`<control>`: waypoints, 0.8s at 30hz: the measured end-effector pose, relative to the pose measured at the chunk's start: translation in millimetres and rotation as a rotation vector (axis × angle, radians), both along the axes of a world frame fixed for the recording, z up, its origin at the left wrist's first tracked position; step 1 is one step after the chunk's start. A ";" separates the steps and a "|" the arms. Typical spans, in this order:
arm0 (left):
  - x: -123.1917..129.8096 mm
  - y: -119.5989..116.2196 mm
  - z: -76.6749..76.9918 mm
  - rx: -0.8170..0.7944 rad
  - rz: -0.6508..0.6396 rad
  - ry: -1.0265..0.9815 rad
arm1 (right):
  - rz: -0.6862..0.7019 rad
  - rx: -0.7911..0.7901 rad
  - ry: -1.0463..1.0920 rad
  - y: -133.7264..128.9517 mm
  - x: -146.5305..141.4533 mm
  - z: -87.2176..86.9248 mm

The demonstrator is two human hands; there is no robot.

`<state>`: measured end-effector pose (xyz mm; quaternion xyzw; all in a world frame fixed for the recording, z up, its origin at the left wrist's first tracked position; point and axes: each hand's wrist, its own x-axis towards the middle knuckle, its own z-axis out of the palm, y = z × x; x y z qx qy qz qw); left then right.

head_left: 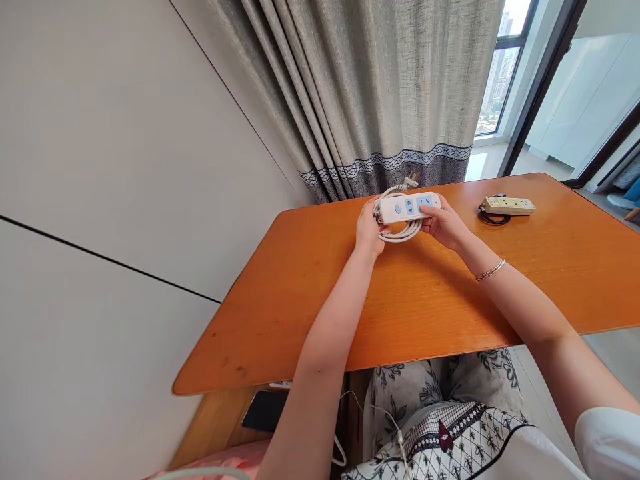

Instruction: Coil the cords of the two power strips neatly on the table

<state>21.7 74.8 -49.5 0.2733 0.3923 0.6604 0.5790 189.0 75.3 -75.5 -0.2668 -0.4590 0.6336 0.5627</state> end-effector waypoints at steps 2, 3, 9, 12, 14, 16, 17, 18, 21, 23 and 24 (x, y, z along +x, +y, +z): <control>-2.0 1.3 -0.9 0.012 0.053 0.048 | 0.019 -0.013 0.014 -0.3 -0.9 -1.4; -3.0 2.0 -1.3 0.017 0.074 0.070 | 0.029 -0.016 0.021 -0.2 -1.1 -1.9; 3.6 6.2 -12.5 0.010 0.058 0.090 | 0.005 -0.030 -0.008 -0.2 3.1 -2.5; 15.0 7.3 -25.3 -0.012 -0.030 0.132 | -0.105 -0.057 -0.027 -9.6 18.0 -9.0; 20.6 6.2 -32.5 -0.004 -0.140 0.223 | -0.187 -0.079 -0.049 -22.0 38.4 -17.2; 22.6 3.5 -35.6 -0.009 -0.238 0.317 | -0.293 -0.090 -0.077 -38.3 67.6 -26.8; 22.2 1.8 -35.5 -0.013 -0.275 0.352 | -0.360 -0.092 -0.094 -47.3 84.8 -31.6; 21.4 0.0 -34.5 -0.011 -0.303 0.376 | -0.439 -0.094 -0.117 -56.5 103.0 -36.1; 18.7 -5.2 -29.5 0.027 -0.359 0.410 | -0.728 -0.129 -0.136 -82.6 157.1 -48.1; 19.1 -7.7 -27.3 0.030 -0.389 0.425 | -0.860 -0.188 -0.150 -96.4 186.6 -54.7; 20.1 -8.6 -27.1 0.023 -0.407 0.436 | -0.907 -0.226 -0.159 -101.7 198.0 -57.5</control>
